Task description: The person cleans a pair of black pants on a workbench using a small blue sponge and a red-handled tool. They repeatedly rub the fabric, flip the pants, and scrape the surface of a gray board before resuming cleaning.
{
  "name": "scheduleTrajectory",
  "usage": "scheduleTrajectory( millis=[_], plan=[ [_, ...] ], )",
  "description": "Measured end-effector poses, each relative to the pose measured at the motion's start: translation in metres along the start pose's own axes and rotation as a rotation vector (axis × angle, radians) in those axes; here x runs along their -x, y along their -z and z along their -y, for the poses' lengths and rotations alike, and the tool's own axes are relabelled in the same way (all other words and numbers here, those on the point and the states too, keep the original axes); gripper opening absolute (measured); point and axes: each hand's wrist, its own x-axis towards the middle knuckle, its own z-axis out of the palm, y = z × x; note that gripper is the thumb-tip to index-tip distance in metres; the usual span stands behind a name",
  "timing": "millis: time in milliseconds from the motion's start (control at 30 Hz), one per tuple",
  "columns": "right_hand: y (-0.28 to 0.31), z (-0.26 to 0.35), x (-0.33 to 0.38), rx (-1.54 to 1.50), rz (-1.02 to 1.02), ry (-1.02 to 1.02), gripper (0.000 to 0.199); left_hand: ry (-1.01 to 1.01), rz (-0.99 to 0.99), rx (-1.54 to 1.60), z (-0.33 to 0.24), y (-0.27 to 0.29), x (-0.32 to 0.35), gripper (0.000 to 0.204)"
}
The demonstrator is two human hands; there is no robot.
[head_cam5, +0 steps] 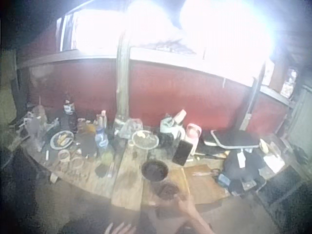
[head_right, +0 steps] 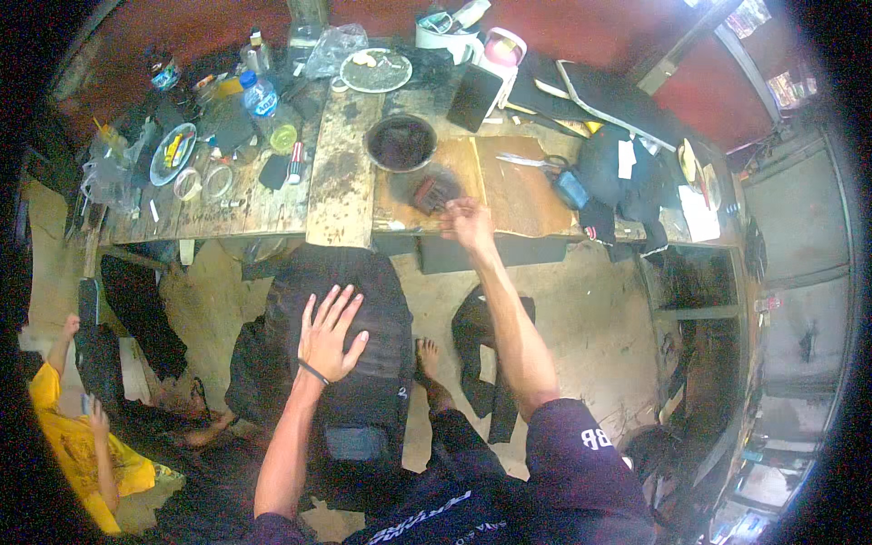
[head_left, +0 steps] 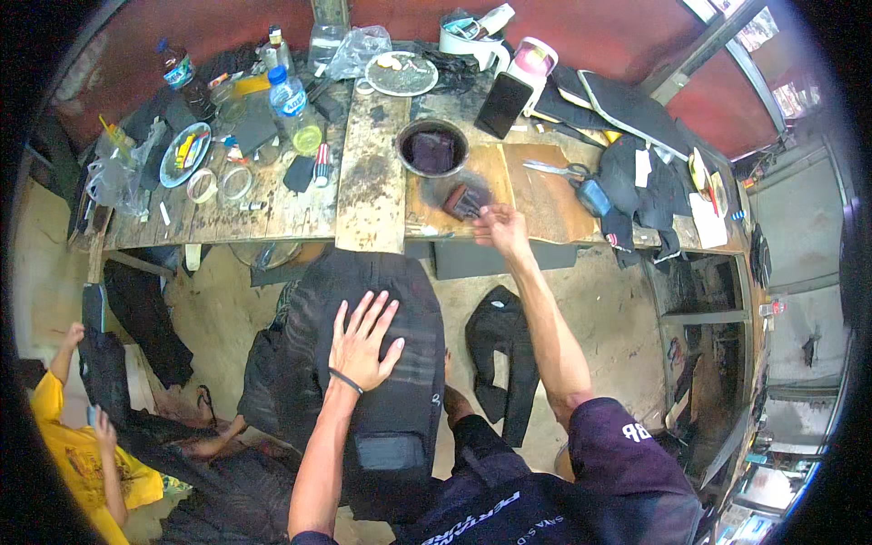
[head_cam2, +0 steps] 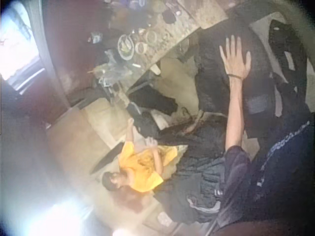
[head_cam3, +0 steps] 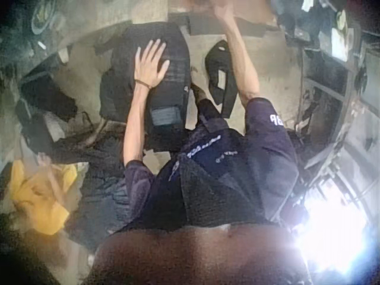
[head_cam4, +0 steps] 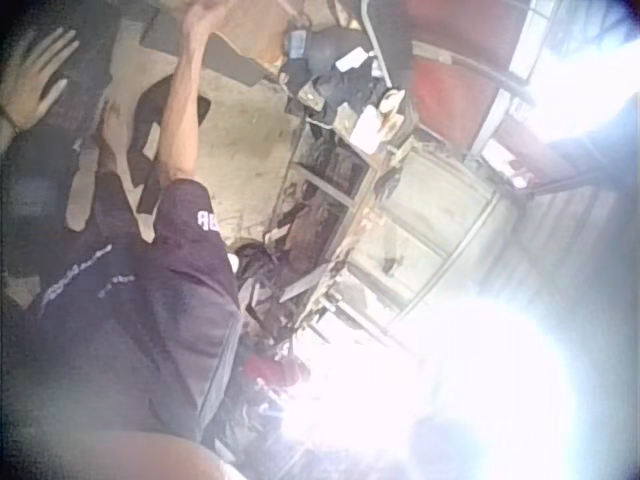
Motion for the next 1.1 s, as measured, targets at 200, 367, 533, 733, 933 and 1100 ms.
scheduleTrajectory(
  millis=[200,367,533,733,933,1100],
  plan=[
    [0.017,-0.001,-0.054,-0.203,0.015,-0.057,0.033,0.021,0.021,-0.023,-0.002,0.001,-0.002,0.067],
    [0.055,0.022,-0.041,0.658,-0.302,0.298,0.037,0.008,0.006,-0.026,0.001,0.000,-0.010,0.067],
    [0.043,-0.007,0.136,0.785,-0.097,0.675,0.045,0.011,0.013,-0.027,0.000,0.004,-0.011,0.065],
    [-0.065,-0.055,0.399,0.618,0.323,0.362,0.093,-0.106,-0.018,-0.096,0.009,-0.011,-0.006,0.074],
    [-0.098,-0.111,0.439,0.465,0.086,0.412,0.082,-0.368,0.080,-0.200,0.006,0.013,-0.036,0.072],
    [-0.100,-0.110,0.441,0.599,-0.005,0.492,0.065,-0.027,0.731,-0.258,-0.030,0.059,-0.055,0.080]
  ],
)
